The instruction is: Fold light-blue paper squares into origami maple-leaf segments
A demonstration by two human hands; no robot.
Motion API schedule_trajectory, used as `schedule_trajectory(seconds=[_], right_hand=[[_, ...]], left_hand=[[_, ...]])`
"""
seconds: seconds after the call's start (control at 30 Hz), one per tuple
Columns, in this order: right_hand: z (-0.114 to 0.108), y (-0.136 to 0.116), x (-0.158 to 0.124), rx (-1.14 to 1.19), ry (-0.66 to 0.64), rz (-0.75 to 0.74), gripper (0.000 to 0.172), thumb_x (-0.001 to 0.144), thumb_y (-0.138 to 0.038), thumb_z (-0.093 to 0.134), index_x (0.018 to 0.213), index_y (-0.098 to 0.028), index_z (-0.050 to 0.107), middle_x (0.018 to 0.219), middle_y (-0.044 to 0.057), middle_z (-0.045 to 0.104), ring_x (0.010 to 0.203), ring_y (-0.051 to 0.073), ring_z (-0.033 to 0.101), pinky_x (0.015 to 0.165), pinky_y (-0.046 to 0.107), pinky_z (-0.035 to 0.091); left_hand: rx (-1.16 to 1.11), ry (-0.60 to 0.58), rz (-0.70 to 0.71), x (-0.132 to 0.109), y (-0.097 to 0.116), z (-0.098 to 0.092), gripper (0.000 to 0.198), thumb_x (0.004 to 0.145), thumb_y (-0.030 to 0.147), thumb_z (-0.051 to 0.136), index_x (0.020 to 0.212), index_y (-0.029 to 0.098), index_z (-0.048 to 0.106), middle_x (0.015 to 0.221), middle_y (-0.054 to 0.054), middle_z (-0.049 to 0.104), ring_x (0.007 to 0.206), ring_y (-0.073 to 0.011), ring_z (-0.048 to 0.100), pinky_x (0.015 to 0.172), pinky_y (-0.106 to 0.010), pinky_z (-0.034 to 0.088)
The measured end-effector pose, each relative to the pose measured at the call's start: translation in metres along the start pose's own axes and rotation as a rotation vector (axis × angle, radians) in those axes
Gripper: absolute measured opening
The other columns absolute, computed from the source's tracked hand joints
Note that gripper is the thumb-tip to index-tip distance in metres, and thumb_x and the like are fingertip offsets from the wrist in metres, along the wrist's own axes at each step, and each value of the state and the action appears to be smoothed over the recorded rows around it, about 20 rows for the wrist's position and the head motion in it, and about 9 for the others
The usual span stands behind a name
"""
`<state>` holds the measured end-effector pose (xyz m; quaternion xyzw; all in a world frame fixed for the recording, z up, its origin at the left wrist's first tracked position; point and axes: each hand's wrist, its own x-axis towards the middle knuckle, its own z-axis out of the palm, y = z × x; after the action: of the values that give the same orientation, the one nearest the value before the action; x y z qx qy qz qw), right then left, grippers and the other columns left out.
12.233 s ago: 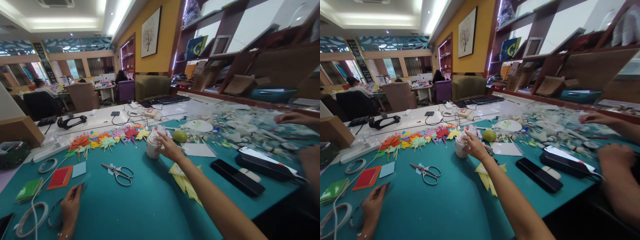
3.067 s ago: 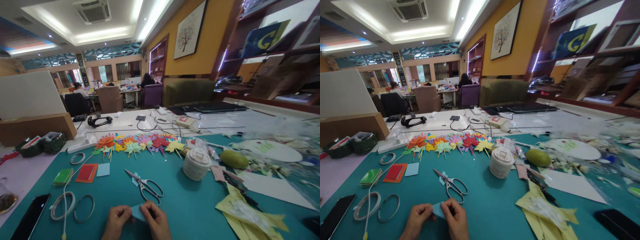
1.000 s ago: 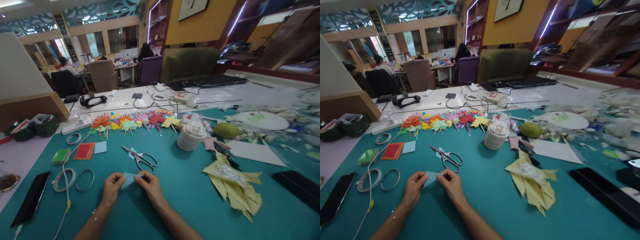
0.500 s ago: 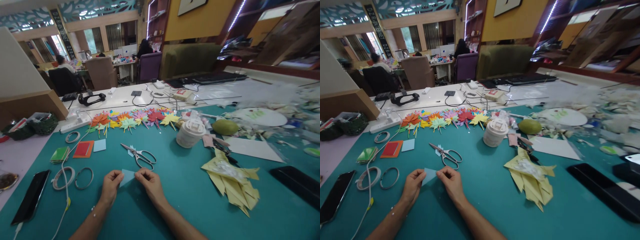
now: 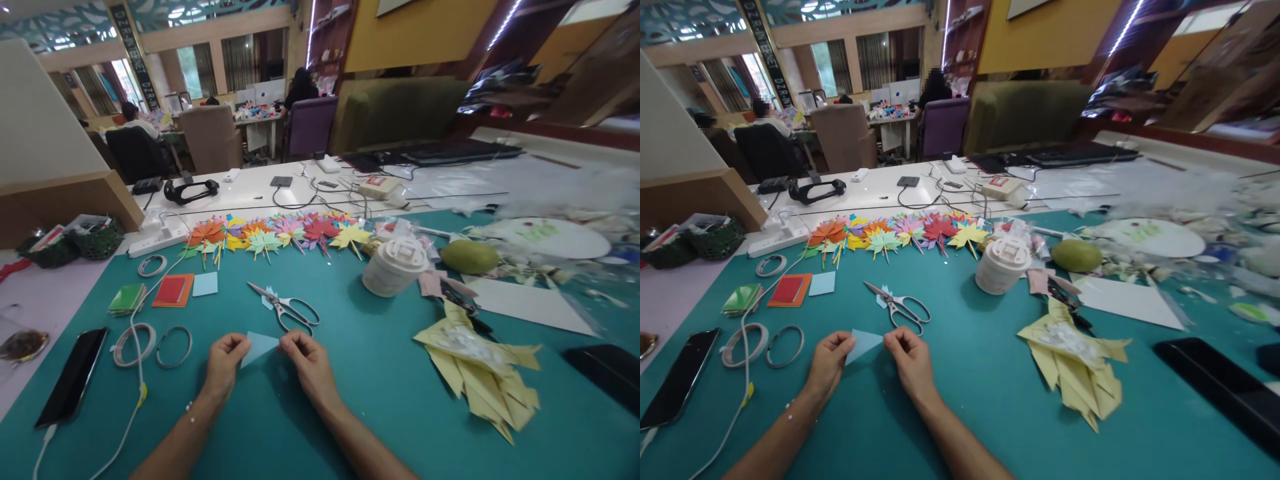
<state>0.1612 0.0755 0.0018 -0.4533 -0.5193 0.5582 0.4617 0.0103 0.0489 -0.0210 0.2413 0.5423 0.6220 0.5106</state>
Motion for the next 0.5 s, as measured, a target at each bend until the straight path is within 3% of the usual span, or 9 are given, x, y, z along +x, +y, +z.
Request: schedule_trajectory(seconds=[0.23, 0.4, 0.5], right_hand=[[-0.0030, -0.0015, 0.0022, 0.096, -0.006, 0.058, 0.035, 0.066, -0.051, 0.064, 0.079, -0.019, 0.058, 0.071, 0.000, 0.054, 0.066, 0.015, 0.051, 0.063, 0.026, 0.043], [-0.0021, -0.0038, 0.0003, -0.031, -0.230, 0.076, 0.027, 0.066, -0.043, 0.066, 0.069, -0.017, 0.061, 0.061, -0.001, 0.052, 0.056, 0.011, 0.045, 0.053, 0.023, 0.037], [0.0004, -0.0021, -0.0001, -0.070, -0.265, 0.047, 0.024, 0.067, -0.038, 0.066, 0.062, -0.015, 0.062, 0.060, -0.002, 0.051, 0.054, 0.010, 0.044, 0.052, 0.022, 0.034]], left_hand=[[0.097, -0.021, 0.020, 0.0011, 0.0003, -0.0033, 0.020, 0.050, 0.028, 0.076, 0.053, 0.012, 0.064, 0.049, 0.002, 0.057, 0.048, -0.0084, 0.046, 0.050, -0.019, 0.037], [0.237, -0.153, 0.018, -0.0044, 0.0052, -0.0008, 0.017, 0.050, 0.026, 0.075, 0.050, 0.013, 0.064, 0.048, 0.000, 0.058, 0.048, -0.0096, 0.046, 0.048, -0.020, 0.036], [0.310, -0.229, 0.027, -0.0069, 0.0060, 0.0002, 0.018, 0.053, 0.028, 0.073, 0.050, 0.013, 0.064, 0.046, 0.001, 0.055, 0.045, -0.0089, 0.043, 0.045, -0.020, 0.033]])
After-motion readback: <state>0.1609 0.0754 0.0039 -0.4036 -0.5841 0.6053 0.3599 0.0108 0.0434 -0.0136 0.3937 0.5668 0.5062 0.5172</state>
